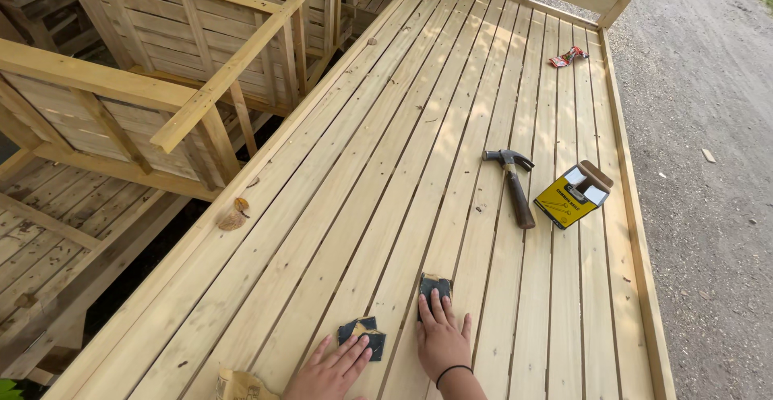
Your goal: The person sands the surface of a wooden slatted bench using two sanding blocks. They move the blocks back and forth along the slats, covering the entire surface area.
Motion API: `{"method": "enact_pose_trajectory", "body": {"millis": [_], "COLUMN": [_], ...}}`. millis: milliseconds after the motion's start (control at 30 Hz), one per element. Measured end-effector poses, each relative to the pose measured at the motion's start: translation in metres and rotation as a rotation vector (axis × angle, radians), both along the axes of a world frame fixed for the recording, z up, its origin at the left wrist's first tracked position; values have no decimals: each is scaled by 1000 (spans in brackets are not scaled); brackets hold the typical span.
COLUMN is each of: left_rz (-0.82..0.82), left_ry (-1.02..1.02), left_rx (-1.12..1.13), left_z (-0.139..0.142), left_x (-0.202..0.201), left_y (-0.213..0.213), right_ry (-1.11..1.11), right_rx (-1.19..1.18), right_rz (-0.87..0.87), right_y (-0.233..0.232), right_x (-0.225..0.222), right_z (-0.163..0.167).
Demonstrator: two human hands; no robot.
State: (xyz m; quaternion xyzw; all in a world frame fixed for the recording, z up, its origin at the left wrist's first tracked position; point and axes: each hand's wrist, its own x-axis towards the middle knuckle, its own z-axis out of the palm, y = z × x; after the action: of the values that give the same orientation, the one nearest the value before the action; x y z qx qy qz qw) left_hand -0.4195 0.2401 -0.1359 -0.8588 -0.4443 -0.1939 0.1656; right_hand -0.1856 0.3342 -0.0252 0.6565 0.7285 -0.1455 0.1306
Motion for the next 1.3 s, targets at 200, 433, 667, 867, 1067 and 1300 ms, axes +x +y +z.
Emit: {"method": "enact_pose_trajectory", "body": {"millis": [200,433,667,867,1067,1300], "left_rz": [52,112,64,72,91,215], "left_ry": [-139,-84,-130,-130,-133,17], "left_rx": [-36,-432,-51,-26,-57,-53], "left_z": [5,37,14,-6,-21,-25], "left_x": [-7,-1,-7,-4,-5,9], "left_y": [16,33,27,30,32,37], "right_ry": [-125,2,-135,-43,-22,-192], "right_rx": [-129,89,-149,26,97,-146], "right_rz": [67,38,50,53,-32,-82], "right_y": [-37,57,-6,35,111,11], "right_x": [-3,9,-2,6,2,-13], "right_z": [-24,3,-1,5,16,5]}}
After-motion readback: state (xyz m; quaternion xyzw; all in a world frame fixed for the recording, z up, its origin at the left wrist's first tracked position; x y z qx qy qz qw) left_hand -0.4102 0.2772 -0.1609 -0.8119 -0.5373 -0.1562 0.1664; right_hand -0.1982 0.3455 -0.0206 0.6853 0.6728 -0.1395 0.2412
